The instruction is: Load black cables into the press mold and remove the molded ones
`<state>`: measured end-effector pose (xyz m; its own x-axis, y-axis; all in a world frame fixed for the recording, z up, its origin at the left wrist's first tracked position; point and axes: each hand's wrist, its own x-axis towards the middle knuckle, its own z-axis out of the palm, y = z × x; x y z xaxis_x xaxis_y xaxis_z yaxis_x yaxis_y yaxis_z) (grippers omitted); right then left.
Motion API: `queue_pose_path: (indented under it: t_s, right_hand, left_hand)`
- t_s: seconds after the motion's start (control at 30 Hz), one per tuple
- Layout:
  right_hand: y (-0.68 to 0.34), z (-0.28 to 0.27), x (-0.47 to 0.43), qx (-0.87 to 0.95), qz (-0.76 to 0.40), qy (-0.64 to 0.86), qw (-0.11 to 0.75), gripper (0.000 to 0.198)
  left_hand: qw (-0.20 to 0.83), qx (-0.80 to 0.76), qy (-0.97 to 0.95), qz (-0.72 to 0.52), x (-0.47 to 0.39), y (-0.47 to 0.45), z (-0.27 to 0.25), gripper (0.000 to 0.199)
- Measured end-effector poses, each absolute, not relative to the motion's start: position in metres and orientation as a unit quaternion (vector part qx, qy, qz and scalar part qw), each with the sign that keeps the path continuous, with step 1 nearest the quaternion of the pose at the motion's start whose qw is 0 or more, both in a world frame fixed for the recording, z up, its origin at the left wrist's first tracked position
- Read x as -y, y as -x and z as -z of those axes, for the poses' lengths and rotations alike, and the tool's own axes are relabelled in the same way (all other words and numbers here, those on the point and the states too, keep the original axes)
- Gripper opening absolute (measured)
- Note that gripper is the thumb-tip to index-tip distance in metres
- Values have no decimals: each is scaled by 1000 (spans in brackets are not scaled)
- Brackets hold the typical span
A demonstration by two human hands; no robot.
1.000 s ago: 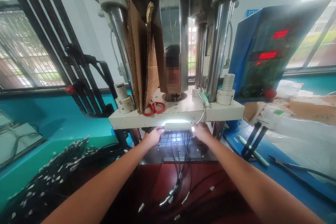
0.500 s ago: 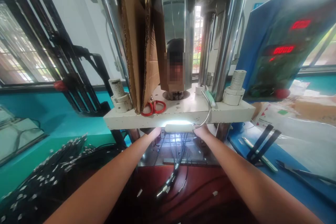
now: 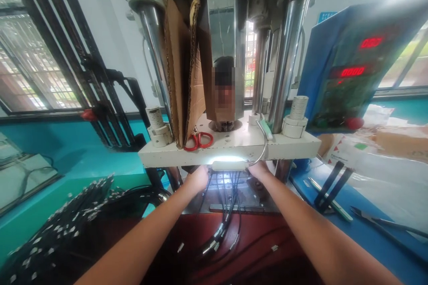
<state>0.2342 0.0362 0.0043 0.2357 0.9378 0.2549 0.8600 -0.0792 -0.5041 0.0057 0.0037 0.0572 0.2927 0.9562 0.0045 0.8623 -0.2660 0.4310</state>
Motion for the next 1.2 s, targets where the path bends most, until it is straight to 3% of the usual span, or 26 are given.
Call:
queue_pose_path:
  t_s: [0.13, 0.27, 0.5, 0.87, 1.2]
  right_hand:
    - [-230, -8, -14, 623, -42, 737, 257, 25]
    - [-218, -12, 8, 640, -15, 734, 228, 25]
    - [-200, -13, 11, 657, -5, 732, 182, 30]
    - [-208, -4, 2, 659, -15, 739, 138, 25]
    - [-204, -13, 10, 704, 49, 694, 143, 25]
  left_hand:
    - [135, -564, -797, -171, 73, 16, -37, 44]
    - [7, -504, -840, -202, 143, 40, -5, 36]
    - [-79, -493, -857, -129, 161, 39, 31, 31]
    - [21, -512, -851, -113, 152, 17, 19, 32]
    - [17, -500, -857, -123, 149, 18, 29, 30]
